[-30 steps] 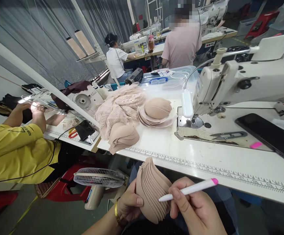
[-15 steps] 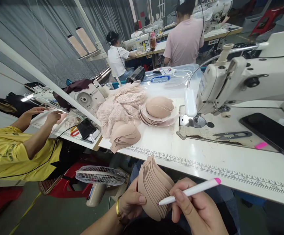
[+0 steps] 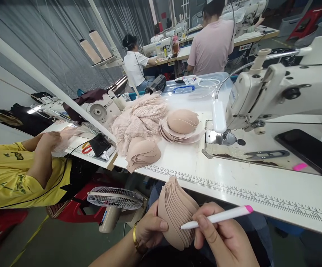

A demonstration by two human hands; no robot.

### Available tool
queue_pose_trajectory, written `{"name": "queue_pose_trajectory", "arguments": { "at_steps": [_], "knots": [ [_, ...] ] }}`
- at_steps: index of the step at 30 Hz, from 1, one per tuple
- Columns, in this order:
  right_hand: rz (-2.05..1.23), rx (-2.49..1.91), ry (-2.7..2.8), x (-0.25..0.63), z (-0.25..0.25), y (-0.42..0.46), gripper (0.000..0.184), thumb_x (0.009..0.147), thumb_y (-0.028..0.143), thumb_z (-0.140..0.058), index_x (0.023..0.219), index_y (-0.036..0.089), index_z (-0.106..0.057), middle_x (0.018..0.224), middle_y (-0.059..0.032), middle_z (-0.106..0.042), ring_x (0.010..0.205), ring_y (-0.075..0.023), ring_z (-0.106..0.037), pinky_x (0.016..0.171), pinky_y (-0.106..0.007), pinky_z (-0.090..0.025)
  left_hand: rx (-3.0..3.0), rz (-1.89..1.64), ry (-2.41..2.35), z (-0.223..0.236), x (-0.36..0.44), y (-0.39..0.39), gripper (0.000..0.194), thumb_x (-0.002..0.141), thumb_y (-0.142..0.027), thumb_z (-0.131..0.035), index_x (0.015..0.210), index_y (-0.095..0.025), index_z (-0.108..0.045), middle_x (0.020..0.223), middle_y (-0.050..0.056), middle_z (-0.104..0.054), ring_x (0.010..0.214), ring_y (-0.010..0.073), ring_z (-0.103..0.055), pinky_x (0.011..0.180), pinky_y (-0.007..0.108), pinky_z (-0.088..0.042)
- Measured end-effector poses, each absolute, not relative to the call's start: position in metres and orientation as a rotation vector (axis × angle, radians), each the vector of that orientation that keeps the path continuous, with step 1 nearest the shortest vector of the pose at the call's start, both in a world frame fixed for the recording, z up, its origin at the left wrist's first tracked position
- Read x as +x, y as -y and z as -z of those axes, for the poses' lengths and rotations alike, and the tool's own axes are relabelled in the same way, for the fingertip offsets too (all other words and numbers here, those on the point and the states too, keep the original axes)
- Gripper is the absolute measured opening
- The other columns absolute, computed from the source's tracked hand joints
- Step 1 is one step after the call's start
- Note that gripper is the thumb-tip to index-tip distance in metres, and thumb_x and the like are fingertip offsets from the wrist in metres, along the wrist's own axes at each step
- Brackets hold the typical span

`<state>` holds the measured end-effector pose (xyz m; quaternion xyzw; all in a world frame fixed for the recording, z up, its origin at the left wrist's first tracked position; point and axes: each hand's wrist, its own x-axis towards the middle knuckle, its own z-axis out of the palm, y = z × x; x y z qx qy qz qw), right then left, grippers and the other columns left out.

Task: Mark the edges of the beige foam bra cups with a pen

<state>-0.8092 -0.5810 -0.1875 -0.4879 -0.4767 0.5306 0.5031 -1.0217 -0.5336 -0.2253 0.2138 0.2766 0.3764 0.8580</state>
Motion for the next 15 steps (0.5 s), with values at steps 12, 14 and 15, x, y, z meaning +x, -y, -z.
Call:
{"name": "queue_pose_trajectory", "arguments": {
  "at_steps": [12, 14, 15],
  "knots": [
    [-1.246, -1.166, 1.194, -0.8063, 0.1908, 0.5808, 0.027, 0.11, 0.046, -0.056, 0.095, 0.029, -0.071, 0.065, -0.0001, -0.063, 0.064, -0.019, -0.064, 0.063, -0.025, -0.057, 0.455, -0.792, -0.563, 0.2237, -1.0182, 0.5326, 0.085, 0.062, -0.02, -0.094, 0.14, -0.012, -0.063, 0.125, 0.02, -0.076, 0.126, 0.0415, -0.069, 0.111, 0.054, -0.051],
    [-1.256, -1.17, 1.189, -0.8091, 0.1881, 0.5808, 0.029, 0.11, 0.048, -0.057, 0.093, 0.029, -0.072, 0.066, 0.0003, -0.063, 0.063, -0.0183, -0.064, 0.062, -0.025, -0.056, 0.457, -0.791, -0.577, 0.2226, -1.0184, 0.532, 0.085, 0.062, -0.02, -0.095, 0.14, -0.011, -0.063, 0.124, 0.02, -0.077, 0.124, 0.0402, -0.07, 0.11, 0.052, -0.052],
    [-1.277, -1.177, 1.159, -0.8121, 0.1851, 0.5812, 0.032, 0.109, 0.051, -0.058, 0.091, 0.029, -0.072, 0.066, 0.0005, -0.063, 0.063, -0.0181, -0.063, 0.063, -0.025, -0.055, 0.459, -0.791, -0.589, 0.2219, -1.0182, 0.5318, 0.085, 0.061, -0.021, -0.095, 0.139, -0.011, -0.064, 0.122, 0.02, -0.077, 0.121, 0.0393, -0.072, 0.108, 0.051, -0.053]
  ]
}}
